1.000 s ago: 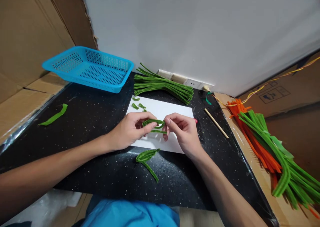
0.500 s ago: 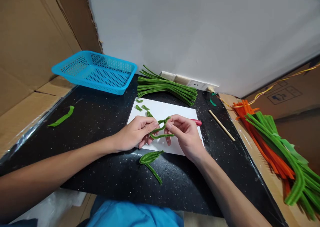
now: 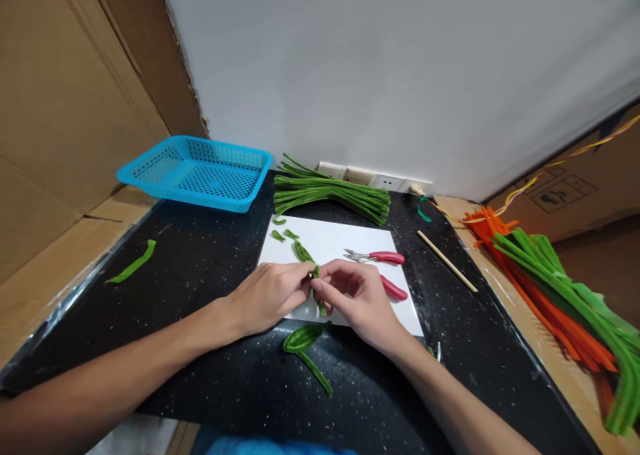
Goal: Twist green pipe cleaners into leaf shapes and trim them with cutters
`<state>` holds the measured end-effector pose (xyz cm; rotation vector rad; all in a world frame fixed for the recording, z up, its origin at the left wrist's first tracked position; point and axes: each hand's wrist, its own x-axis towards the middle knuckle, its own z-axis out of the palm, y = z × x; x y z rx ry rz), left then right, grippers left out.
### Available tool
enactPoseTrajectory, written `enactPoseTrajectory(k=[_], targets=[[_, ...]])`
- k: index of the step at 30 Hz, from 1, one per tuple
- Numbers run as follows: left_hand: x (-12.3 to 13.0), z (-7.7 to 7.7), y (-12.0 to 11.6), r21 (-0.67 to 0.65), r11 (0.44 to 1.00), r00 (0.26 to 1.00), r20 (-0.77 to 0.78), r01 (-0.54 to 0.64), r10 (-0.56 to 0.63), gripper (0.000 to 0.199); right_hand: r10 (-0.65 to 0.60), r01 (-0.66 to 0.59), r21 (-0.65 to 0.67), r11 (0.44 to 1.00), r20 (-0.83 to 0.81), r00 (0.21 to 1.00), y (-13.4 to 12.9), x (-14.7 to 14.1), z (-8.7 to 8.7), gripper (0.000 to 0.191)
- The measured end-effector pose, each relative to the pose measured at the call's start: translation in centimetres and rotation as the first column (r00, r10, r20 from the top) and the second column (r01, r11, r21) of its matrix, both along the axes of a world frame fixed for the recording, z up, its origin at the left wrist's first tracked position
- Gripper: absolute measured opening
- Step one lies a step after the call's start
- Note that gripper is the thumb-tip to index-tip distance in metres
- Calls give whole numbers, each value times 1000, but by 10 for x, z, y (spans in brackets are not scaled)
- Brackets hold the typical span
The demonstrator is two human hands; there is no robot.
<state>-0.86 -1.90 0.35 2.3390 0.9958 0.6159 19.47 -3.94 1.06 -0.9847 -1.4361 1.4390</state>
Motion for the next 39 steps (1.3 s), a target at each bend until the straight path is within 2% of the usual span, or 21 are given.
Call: enactPoseTrajectory(k=[5,9,15,18,21,25,28,31,34,36,39], targets=[[6,0,-7,-78,983,960,212,-168,181,12,-12,11,-32,999,-28,1000,-4,-4,-1,29],[11,0,-7,-173,961,885,381,-217,269,5,-32,29,-42,999,-71,997,-4,-5,-4,32],[13,5,-6,-157,943,826,455,-295,334,5,-105,104,-18,994,-96,990,-5,-9,-6,29],[14,6,-7,-201,934,799,486,-294,356,3,-175,173,-28,985,-107,979,-1,-7,-6,30],[16,5,-4,-317,912,742,539,-259,398,10,-222,213,-77,974,-142,965,4,-2,-7,34],[15,4,5,-477,862,643,609,-171,464,20,-159,145,-108,984,-134,978,8,4,-6,33],[13,3,9,-516,847,629,618,-128,472,21,-134,134,4,991,-1,991,6,4,-3,27],[13,4,7,-513,855,693,589,-79,417,23,-152,144,125,982,58,987,4,4,1,26],[14,6,2,-506,863,758,562,-2,332,23,-126,101,215,971,107,986,5,9,1,23],[15,7,0,-532,844,785,551,70,283,24,-133,30,401,916,230,964,6,15,0,18],[13,7,2,-594,786,815,534,173,225,25,-172,-142,655,742,391,904,8,25,0,13]])
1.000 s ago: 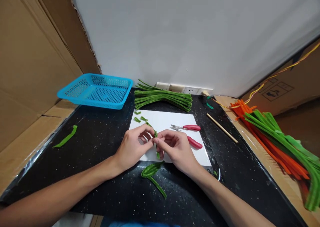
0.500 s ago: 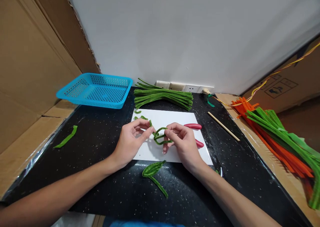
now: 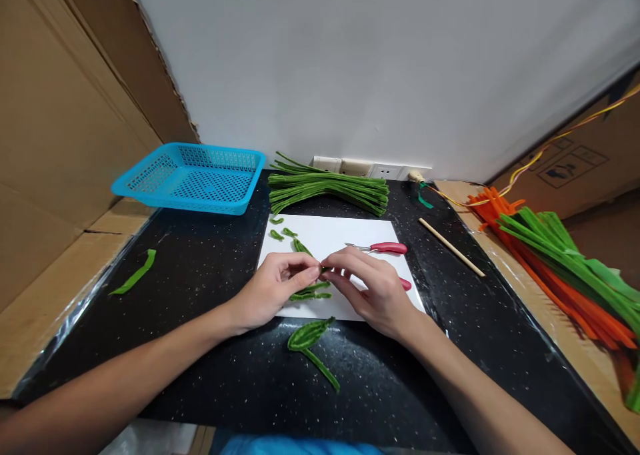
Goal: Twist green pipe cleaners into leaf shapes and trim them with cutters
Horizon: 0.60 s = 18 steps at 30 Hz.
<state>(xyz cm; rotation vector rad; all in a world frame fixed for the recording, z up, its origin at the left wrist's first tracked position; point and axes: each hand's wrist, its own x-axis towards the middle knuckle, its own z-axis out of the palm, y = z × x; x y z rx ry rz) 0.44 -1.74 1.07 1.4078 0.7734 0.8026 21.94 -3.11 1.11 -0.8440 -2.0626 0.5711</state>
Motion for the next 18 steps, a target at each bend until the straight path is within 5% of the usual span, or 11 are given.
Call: enactPoseTrajectory(k=[7,11,15,18], targets=[[-5,7,7,-145,977,987,10,159,-159,35,-12,-49,209,977,280,960,-2,7,7,22],[-7,13,4,-159,971,984,22,179,-177,29,-85,34,253,967,193,978,-11,-1,8,23],[-11,15,0,215,975,993,-111,53,-30,16,-108,101,-104,989,-63,992,-19,-16,13,20],[-17,13,3,641,762,961,-258,93,100,13,-133,0,-520,854,-218,967,-18,-23,15,26]])
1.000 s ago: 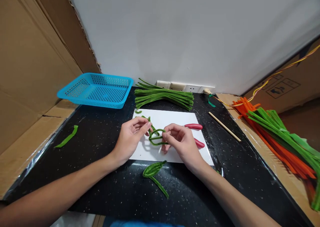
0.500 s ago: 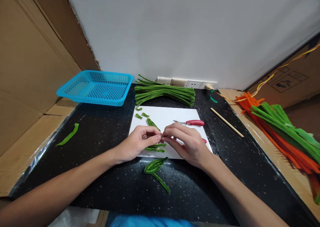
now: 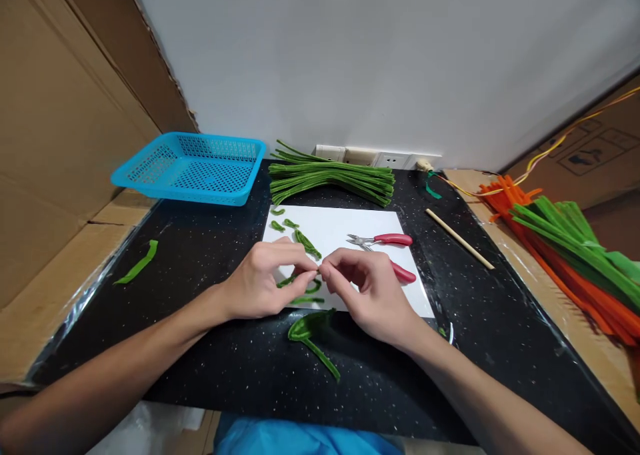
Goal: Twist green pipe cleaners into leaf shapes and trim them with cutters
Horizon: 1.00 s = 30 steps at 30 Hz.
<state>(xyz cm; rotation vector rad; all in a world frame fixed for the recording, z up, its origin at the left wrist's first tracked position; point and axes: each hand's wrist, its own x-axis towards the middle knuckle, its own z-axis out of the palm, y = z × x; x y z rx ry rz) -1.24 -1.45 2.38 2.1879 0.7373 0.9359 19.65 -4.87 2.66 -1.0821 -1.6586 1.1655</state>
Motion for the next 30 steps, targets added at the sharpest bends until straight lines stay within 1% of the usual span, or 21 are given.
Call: enactPoseTrajectory(k=[1,3,5,6,7,9,10,11,12,14,16,19,20,21,22,23,24,26,27,28,30], targets=[[-2,-1,2,128,991,998,-65,27,-18,14,30,-45,-161,986,-96,995,2,-1,0,31],[-6,-3,7,274,956,982,-180,101,-52,16,55,-187,-437,880,-297,953,6,0,0,40],[-8,-5,10,307,941,968,-241,139,-65,16,39,-291,-569,769,-413,910,9,3,-1,43],[-8,-6,10,305,943,969,-241,136,-62,16,35,-300,-577,759,-424,905,10,4,-2,43],[-7,-7,10,296,948,975,-217,118,-54,16,48,-286,-550,785,-406,912,11,5,-3,42],[-4,-8,9,227,972,992,-124,63,-35,16,74,-169,-373,912,-255,964,12,8,-5,37],[-2,-9,8,154,987,997,-71,39,-28,15,74,-100,-213,972,-128,989,12,9,-6,33],[-1,-10,7,60,998,999,-25,29,-28,14,62,-62,-12,998,14,998,12,11,-8,28],[0,-10,7,-46,998,999,14,36,-35,14,36,-66,200,978,151,988,12,13,-9,23],[1,-11,7,-244,967,996,69,74,-59,15,-40,-172,536,827,362,931,12,17,-12,18],[0,-12,9,-373,919,989,120,127,-88,15,-121,-319,701,637,501,857,12,20,-14,18],[-3,-12,12,-455,864,972,185,215,-144,15,-270,-476,783,400,597,755,12,21,-13,24],[-4,-12,12,-455,859,968,192,236,-164,15,-288,-503,787,357,605,742,11,20,-12,26],[-5,-11,12,-439,865,967,186,241,-175,15,-284,-504,789,351,603,746,9,19,-12,28],[-6,-9,12,-407,884,970,164,230,-176,14,-249,-475,788,393,588,770,8,17,-11,28],[-6,-7,11,-354,912,976,130,209,-174,13,-187,-415,770,484,554,811,6,15,-11,28],[-7,-4,10,-274,943,981,86,190,-172,12,-100,-340,711,615,498,861,5,14,-10,27],[-8,3,8,-35,983,983,-15,183,-183,12,96,-217,409,886,296,950,3,10,-10,25],[-9,5,7,120,974,980,-67,194,-187,14,177,-202,178,963,150,973,4,9,-9,25],[-10,7,7,283,939,979,-112,197,-171,17,215,-216,-56,975,-24,976,5,8,-10,29],[-11,6,7,544,812,975,-180,209,-130,24,177,-312,-413,855,-334,926,10,7,-11,35]])
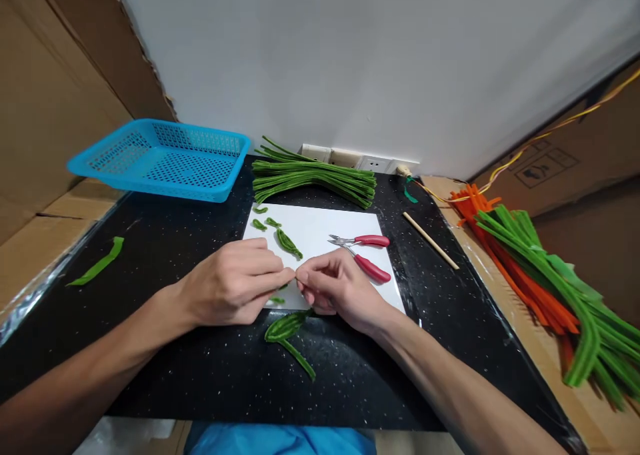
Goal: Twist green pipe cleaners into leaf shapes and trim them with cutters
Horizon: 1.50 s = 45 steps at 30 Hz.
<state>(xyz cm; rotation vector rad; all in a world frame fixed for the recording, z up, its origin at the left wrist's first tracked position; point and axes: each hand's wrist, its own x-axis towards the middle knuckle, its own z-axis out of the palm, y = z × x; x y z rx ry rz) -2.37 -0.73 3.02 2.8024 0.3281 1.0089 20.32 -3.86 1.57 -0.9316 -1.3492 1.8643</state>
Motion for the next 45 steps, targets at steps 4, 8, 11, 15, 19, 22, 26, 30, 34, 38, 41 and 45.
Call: enactPoseTrajectory(k=[4,8,11,15,19,22,26,30,34,38,41,45], targets=[[2,-13,4,106,994,999,15,-42,41,26,30,-50,-216,975,-95,995,10,-2,-5,37],[8,-22,4,-303,943,971,144,-139,190,12,-124,104,184,977,103,987,11,-1,-6,35],[10,-22,1,-579,800,942,157,-155,296,15,-326,45,678,733,293,899,7,4,-5,18],[11,-20,-3,-805,587,935,135,-90,329,20,-417,-237,903,357,381,825,5,12,-11,18],[10,-16,-1,-892,451,953,113,-26,280,17,-419,-250,921,298,361,833,7,15,-16,18],[10,-13,3,-907,421,968,112,8,223,17,-426,-203,937,286,314,849,7,16,-13,16],[11,-13,7,-927,372,959,140,40,246,17,-447,-118,947,297,247,860,8,15,-10,13],[11,-16,11,-955,291,956,127,46,264,23,-465,-193,945,265,301,833,10,15,-17,24],[12,-15,11,-978,200,972,98,54,215,30,-479,-235,948,212,311,821,11,16,-19,24],[14,-11,7,-991,96,980,113,99,163,33,-449,-170,976,139,215,867,7,17,-11,17],[15,-9,6,-992,19,981,129,128,143,35,-436,-147,980,136,192,879,6,16,-6,16],[16,-10,4,-984,-76,982,150,159,114,39,-506,-213,973,93,230,831,4,15,-8,12]])
